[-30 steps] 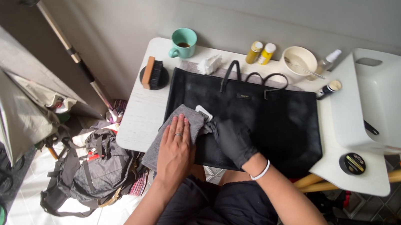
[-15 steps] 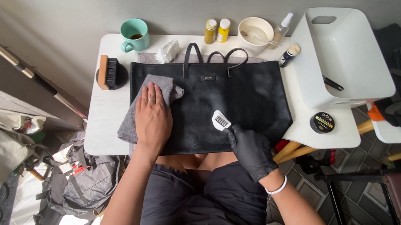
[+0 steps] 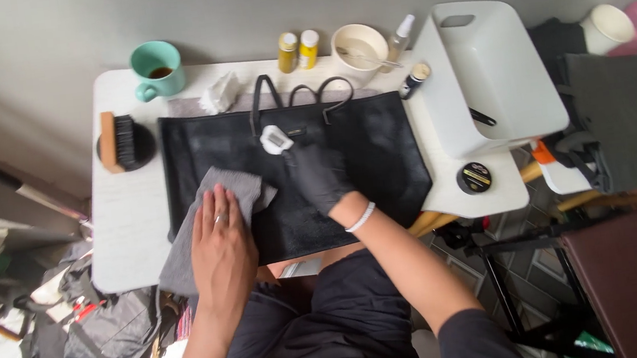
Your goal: Cleaning and conditioning a black leather tote bag using a brush and a cloth on a workbench.
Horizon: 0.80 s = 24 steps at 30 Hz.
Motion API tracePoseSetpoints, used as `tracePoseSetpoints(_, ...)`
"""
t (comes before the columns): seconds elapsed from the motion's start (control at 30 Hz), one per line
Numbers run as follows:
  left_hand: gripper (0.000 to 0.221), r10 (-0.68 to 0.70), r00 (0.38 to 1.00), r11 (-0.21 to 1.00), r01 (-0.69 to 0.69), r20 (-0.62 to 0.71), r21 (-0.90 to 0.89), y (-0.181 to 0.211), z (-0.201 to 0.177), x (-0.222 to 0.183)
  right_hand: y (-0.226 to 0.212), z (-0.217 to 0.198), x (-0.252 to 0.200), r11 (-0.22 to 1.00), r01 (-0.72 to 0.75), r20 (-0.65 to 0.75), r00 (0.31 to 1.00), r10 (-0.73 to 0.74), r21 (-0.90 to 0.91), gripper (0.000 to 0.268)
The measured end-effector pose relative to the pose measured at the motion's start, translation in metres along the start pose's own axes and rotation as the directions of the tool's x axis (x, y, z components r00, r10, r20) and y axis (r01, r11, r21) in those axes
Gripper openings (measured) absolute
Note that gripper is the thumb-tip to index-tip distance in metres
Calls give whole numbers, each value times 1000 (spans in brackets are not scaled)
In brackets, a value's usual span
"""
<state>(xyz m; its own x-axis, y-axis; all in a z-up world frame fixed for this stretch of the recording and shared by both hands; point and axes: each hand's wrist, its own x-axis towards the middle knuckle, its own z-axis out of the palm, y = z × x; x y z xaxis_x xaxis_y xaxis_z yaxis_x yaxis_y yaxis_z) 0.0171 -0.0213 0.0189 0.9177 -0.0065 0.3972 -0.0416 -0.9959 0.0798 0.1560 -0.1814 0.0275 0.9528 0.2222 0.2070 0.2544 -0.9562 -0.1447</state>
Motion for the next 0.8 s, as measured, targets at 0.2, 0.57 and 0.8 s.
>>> tracePoseSetpoints(0.2,57,-73,997,992,77,-40,104,-14,-33,-18,-20,40,-10,994,74,-41,996,-78,-85,37)
tracePoseSetpoints(0.57,60,-73,997,981,77,-28,180,-15,-11,4,34,-32,-115,973,171,123,974,-191,158,21)
tracePoseSetpoints(0.8,58,-60,997,983,67,-43,171,-16,-4,13,107,-55,-139,988,-133,206,972,114,78,36)
